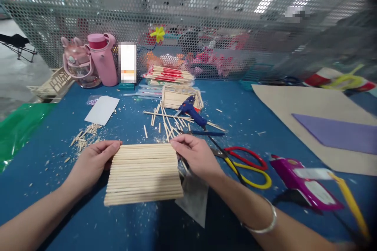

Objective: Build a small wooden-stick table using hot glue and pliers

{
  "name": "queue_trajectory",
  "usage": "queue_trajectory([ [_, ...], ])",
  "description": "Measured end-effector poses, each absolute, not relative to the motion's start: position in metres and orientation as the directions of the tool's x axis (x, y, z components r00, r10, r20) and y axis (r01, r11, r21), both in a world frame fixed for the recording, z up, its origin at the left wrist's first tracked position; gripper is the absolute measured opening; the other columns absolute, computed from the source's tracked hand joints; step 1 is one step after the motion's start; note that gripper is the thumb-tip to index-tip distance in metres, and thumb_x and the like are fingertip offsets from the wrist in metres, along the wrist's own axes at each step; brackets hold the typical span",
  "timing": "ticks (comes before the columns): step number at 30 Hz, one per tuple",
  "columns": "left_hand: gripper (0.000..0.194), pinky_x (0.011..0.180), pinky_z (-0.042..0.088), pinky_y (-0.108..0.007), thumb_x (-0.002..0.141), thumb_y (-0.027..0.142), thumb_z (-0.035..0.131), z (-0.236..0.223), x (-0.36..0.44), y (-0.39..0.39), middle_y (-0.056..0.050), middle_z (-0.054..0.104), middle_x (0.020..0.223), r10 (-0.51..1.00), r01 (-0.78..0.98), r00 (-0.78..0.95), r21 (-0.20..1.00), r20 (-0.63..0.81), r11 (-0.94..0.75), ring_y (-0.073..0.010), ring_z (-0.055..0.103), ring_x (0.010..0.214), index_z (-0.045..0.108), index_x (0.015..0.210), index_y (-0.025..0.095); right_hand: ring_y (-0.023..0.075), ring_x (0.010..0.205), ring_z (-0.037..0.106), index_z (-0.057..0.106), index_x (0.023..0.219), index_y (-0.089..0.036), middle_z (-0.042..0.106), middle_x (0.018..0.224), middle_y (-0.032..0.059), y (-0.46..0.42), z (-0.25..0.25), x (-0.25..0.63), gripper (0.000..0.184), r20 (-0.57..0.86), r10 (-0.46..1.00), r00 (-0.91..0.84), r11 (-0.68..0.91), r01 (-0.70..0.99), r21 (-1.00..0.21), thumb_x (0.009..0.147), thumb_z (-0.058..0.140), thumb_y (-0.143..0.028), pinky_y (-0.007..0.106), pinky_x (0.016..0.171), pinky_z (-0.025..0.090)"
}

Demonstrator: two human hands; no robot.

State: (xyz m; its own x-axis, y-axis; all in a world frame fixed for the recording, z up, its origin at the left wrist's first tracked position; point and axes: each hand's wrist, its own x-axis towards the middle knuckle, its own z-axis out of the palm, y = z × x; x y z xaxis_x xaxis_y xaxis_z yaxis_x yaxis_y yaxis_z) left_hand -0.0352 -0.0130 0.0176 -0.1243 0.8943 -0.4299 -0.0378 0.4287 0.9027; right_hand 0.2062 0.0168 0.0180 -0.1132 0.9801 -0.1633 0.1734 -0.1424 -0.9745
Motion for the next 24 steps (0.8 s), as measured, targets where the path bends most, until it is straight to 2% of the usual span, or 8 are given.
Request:
queue_trajectory([
  [5, 0.043, 0.056, 0.047, -0.024, 0.064, 0.054, 0.063, 0.025, -0.039, -0.016, -0.005, 0.070, 0.072, 0.945, 0.284, -0.163, 0.904, -0.283, 0.319, -0.0181, 0.060, 0.063, 0.069, 0.083, 0.016, 0.0085, 0.052, 0.051, 0.063, 0.068, -0.016, 0.058, 0.056, -0.0033, 0.015, 0.020, 0.204, 0.013, -0.178, 0.976, -0.124, -0.166, 0.101, -0.981, 0.065, 0.064, -0.028, 0.024, 0.056, 0.043],
  [8, 0.042, 0.061, 0.047, -0.025, 0.070, 0.055, 0.054, 0.023, -0.039, -0.017, -0.005, 0.071, 0.078, 0.980, 0.513, -0.163, 0.838, -0.116, 0.184, -0.0205, 0.062, 0.071, 0.069, 0.082, 0.017, 0.0083, 0.052, 0.051, 0.064, 0.067, -0.015, 0.059, 0.057, -0.0030, 0.015, 0.018, 0.204, 0.014, -0.197, 0.973, -0.119, -0.192, 0.052, -0.980, 0.062, 0.067, -0.028, 0.024, 0.056, 0.042],
  [11, 0.043, 0.066, 0.048, -0.026, 0.075, 0.055, 0.045, 0.018, -0.042, -0.019, -0.004, 0.072, 0.084, 0.992, 0.662, -0.127, 0.745, 0.004, 0.081, -0.0213, 0.063, 0.076, 0.069, 0.082, 0.020, 0.0083, 0.053, 0.051, 0.066, 0.067, -0.015, 0.061, 0.058, -0.0020, 0.015, 0.015, 0.203, 0.016, -0.215, 0.972, -0.092, -0.215, 0.011, -0.976, 0.060, 0.069, -0.028, 0.023, 0.056, 0.042],
  [17, 0.047, 0.059, 0.048, -0.023, 0.077, 0.057, 0.041, 0.015, -0.047, -0.023, -0.002, 0.072, 0.078, 0.993, 0.713, -0.114, 0.695, -0.011, 0.089, -0.0189, 0.064, 0.070, 0.068, 0.087, 0.020, 0.0082, 0.053, 0.051, 0.066, 0.062, -0.015, 0.062, 0.059, -0.0022, 0.015, 0.015, 0.201, 0.020, -0.308, 0.944, -0.120, -0.320, -0.106, -0.941, 0.051, 0.075, -0.030, 0.023, 0.055, 0.042],
  [24, 0.047, 0.057, 0.048, -0.021, 0.077, 0.058, 0.041, 0.016, -0.047, -0.024, -0.002, 0.072, 0.076, 0.994, 0.733, -0.108, 0.675, -0.005, 0.083, -0.0180, 0.065, 0.070, 0.069, 0.084, 0.020, 0.0076, 0.050, 0.049, 0.065, 0.059, -0.016, 0.059, 0.054, -0.0028, 0.015, 0.018, 0.201, 0.015, -0.297, 0.948, -0.115, -0.303, -0.044, -0.952, 0.054, 0.072, -0.028, 0.023, 0.054, 0.042],
])
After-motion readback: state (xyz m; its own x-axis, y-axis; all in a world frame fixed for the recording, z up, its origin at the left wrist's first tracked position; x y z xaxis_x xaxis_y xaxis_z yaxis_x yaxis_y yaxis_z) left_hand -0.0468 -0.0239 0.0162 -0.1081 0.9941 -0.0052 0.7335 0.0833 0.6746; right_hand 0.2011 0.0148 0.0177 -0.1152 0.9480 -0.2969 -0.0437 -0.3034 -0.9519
